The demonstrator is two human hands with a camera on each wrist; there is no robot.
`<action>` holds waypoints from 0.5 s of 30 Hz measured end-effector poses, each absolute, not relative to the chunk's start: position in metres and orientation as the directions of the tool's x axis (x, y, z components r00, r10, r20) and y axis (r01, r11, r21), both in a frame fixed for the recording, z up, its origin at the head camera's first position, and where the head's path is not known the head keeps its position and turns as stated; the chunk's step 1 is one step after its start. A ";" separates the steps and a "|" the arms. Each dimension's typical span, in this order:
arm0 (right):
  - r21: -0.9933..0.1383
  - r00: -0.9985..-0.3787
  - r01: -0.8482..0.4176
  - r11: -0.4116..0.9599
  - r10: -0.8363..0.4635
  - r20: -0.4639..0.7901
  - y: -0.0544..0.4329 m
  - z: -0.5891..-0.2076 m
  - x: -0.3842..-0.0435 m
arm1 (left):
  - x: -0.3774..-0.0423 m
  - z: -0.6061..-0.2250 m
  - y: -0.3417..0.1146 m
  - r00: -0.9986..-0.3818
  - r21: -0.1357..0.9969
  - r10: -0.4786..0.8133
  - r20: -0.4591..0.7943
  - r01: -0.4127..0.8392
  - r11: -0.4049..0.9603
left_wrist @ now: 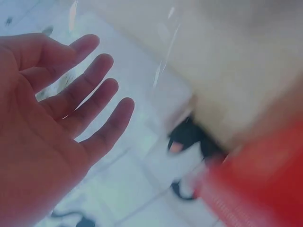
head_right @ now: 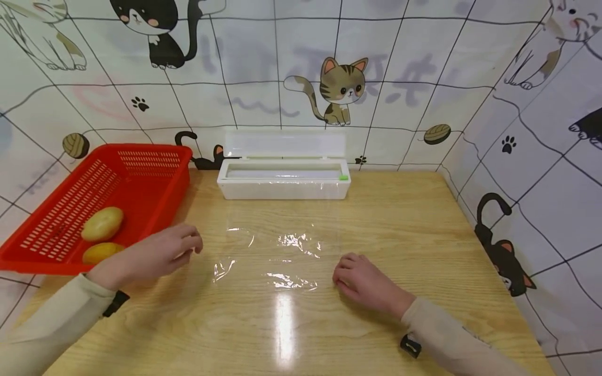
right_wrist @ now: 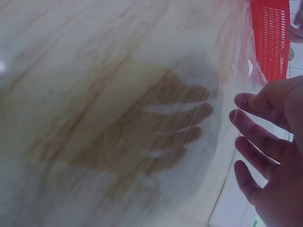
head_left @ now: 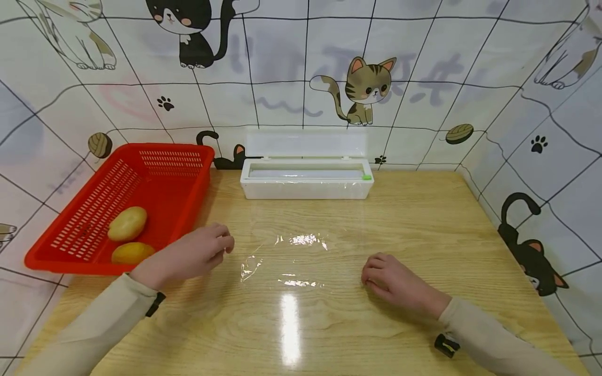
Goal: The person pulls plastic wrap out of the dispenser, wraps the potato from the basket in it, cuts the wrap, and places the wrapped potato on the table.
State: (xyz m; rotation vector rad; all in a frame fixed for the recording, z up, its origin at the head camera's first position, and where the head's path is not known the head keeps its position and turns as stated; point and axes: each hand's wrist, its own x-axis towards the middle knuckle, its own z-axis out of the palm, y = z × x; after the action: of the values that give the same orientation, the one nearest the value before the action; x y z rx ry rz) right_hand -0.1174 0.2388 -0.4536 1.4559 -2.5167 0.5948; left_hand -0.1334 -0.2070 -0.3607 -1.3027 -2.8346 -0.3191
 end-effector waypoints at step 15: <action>-0.305 -0.552 -0.821 0.482 -0.806 0.215 0.236 -0.452 -0.126 | -0.193 -0.301 -0.278 -0.848 0.136 0.513 -0.134 0.497 0.857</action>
State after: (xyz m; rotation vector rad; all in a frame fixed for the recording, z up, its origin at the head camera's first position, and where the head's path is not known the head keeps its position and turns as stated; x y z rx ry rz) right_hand -0.1261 0.2363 -0.4515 1.4654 -2.6680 0.5854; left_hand -0.1934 -0.2780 -0.3007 -0.8725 -3.1865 -0.1590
